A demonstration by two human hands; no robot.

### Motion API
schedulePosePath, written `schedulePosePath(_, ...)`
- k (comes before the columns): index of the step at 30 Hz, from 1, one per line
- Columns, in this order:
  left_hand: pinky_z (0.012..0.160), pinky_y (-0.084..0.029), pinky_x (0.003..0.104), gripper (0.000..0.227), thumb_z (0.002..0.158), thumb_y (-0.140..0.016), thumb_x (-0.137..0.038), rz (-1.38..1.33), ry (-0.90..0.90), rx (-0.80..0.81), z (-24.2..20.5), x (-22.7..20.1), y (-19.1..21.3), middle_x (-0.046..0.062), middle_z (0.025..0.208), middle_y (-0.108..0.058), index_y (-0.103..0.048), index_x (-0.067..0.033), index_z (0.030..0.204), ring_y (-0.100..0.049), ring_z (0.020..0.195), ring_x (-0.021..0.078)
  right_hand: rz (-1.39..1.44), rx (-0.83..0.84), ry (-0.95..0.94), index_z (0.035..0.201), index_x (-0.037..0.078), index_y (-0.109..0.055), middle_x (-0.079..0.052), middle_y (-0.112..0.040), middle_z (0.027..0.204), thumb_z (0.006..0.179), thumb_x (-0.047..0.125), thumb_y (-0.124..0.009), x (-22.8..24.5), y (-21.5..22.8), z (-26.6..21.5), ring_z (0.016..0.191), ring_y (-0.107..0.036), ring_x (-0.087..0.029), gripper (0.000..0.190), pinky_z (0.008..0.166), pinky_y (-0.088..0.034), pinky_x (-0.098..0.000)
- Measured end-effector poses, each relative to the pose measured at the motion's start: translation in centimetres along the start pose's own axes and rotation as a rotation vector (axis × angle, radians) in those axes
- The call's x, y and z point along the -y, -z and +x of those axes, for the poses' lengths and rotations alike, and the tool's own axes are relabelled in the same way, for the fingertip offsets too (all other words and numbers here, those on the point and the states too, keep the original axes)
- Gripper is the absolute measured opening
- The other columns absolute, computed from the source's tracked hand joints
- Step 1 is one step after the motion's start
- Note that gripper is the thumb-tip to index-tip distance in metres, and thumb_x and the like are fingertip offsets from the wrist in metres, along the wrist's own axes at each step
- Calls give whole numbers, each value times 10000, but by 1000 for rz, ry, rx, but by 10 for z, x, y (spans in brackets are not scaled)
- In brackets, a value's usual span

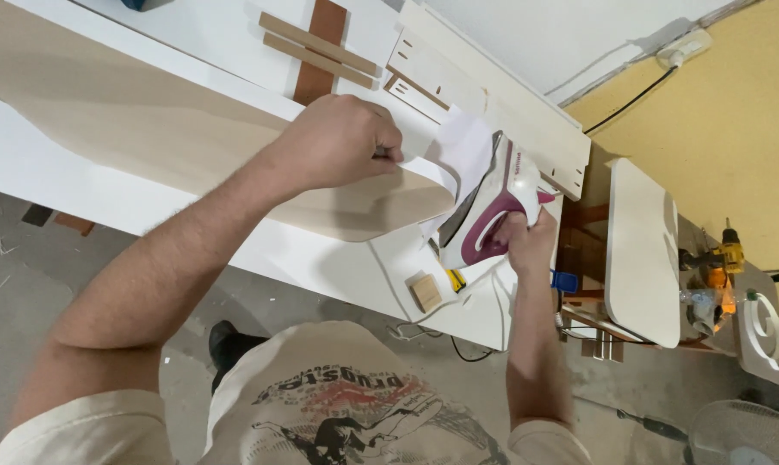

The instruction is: The person irons a thin, curved wooden piece using a white and purple iron and a white paper sheet. They repeatedly place the paper over the wood, press the iron onto it, and then use a small wooden block to rub the surface. The person flips the wooden piece over to work on different sections.

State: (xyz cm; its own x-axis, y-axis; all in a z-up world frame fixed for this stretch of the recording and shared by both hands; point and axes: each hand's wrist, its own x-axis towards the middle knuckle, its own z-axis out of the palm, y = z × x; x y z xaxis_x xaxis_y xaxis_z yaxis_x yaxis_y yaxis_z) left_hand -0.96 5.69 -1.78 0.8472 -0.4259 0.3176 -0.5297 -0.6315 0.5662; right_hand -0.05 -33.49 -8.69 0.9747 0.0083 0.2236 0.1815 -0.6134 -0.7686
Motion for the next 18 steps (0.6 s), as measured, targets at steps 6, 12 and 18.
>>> schedulePosePath(6, 724, -582, 372, 31, 874, -817, -165, -1, -11, 2, 0, -2, 4, 39, 779, -752, -826, -170, 845, -732, 739, 254, 222, -76, 17, 701, 89, -509, -93, -506, 437, 965, 10, -469, -55, -16, -2, 371, -525, -211, 278, 423, -442, -311)
schedulePosePath(12, 735, -583, 373, 40, 865, -822, -163, -16, 5, -5, -1, -1, 1, 38, 773, -750, -822, -173, 826, -731, 736, 261, 425, -178, -29, 753, 113, -465, -104, -440, 429, 983, 75, -404, -63, -44, -13, 346, -497, -198, 240, 368, -402, -298)
schedulePosePath(18, 743, -590, 383, 40, 870, -820, -170, -4, -6, 7, -2, -4, 5, 41, 792, -754, -815, -167, 830, -735, 754, 267, 477, -179, 11, 745, 88, -483, -101, -447, 434, 991, 27, -381, -105, -43, -8, 344, -502, -217, 273, 367, -408, -310)
